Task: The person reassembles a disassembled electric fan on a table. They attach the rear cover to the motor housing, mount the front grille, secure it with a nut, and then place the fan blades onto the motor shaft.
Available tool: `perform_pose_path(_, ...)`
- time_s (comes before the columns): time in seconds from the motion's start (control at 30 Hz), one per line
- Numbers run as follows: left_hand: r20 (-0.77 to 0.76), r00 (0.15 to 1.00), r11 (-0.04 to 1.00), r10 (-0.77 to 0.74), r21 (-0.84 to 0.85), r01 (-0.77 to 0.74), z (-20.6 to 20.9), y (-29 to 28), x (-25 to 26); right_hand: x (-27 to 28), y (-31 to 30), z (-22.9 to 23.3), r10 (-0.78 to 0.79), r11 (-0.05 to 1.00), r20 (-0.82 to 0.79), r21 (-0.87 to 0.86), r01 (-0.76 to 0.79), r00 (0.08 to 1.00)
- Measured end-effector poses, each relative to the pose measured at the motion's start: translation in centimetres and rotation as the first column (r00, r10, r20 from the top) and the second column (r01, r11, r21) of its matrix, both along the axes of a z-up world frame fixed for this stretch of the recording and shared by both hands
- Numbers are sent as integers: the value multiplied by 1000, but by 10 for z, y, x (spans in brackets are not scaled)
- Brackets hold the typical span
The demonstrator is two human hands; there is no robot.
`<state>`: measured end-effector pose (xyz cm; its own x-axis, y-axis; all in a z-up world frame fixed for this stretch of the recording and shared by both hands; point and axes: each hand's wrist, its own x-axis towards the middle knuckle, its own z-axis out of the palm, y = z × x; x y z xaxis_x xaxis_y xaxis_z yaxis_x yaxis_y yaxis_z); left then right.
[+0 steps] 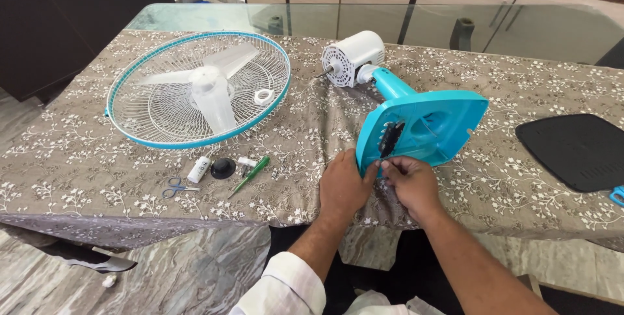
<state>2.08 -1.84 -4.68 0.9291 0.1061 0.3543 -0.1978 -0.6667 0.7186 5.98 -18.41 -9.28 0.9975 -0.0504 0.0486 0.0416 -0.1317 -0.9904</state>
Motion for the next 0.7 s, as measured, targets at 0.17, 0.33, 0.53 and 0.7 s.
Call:
perform_pose_path(0.17,-16,1000,1000,-2,12,2,1,0,-1,10,-5,-1,33,999,-75,40,-30,997)
perform_pose_path(0.33,12,1000,1000,-1,-9,1,-3,0,0,13,-5,-2,23,994,-90,110,-13,996)
perform_pose_path(0.53,27,1000,1000,-10,-25,11,-10,1,3,23,-12,-7,67,989,-119,137,-51,991)
perform_pose_path(0.7,74,997,1000,-22,-8,23,-13,1,5,18,-8,-11,-2,996,-81,92,9,997)
